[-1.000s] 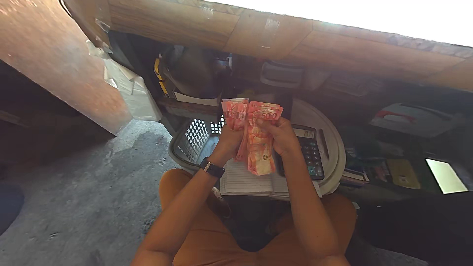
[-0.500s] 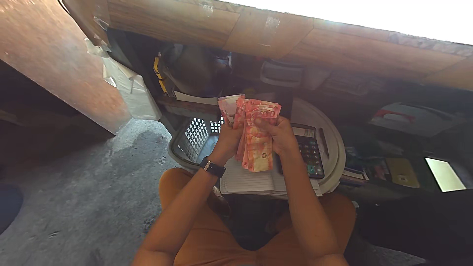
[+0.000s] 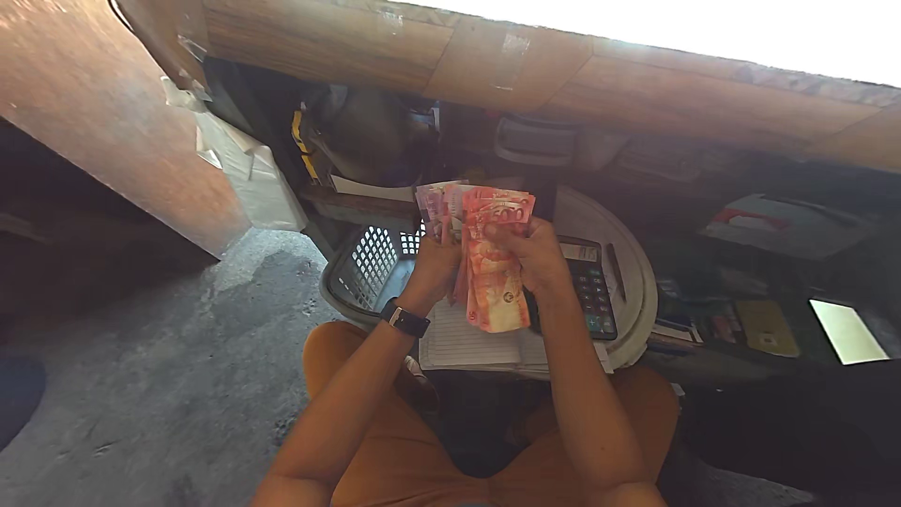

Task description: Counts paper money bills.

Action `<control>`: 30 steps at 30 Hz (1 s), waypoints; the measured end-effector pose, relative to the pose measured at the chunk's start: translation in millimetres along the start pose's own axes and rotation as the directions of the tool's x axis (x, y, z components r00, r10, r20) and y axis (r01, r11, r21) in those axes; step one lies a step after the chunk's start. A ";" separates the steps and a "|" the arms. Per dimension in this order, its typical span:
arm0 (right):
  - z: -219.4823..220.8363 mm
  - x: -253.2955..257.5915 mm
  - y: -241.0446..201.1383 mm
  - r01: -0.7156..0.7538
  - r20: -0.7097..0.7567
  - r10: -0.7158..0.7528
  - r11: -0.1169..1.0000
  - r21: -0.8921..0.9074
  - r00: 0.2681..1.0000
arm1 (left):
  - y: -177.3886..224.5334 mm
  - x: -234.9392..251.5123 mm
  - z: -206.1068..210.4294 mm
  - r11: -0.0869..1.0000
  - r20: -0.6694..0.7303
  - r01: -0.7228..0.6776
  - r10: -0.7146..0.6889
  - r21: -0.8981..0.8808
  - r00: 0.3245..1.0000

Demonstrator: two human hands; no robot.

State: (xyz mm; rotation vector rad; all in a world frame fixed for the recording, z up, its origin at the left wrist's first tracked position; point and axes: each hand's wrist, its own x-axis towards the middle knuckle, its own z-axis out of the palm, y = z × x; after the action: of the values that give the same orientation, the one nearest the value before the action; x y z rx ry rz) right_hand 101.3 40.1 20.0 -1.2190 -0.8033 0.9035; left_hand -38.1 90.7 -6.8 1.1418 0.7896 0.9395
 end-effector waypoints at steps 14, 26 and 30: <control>-19.5 -6.6 -10.2 0.099 0.027 -0.102 0.990 0.097 0.994 | 4.3 11.0 -1.8 0.989 -0.016 0.018 -0.021 -0.147 1.000; 3.2 -6.1 9.5 0.064 -0.110 -0.048 0.987 0.149 0.993 | 3.1 -9.5 3.7 0.999 -0.019 -0.006 0.007 0.032 1.000; 5.1 -5.5 13.3 0.096 -0.126 -0.080 0.987 0.132 0.989 | 3.6 -10.8 5.2 0.999 -0.019 0.000 0.001 0.047 1.000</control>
State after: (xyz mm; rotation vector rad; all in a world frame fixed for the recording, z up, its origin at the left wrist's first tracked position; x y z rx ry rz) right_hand 92.6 38.7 7.6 -1.0977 -0.6818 0.7925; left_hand -38.6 79.3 -1.6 1.1758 0.8308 0.9381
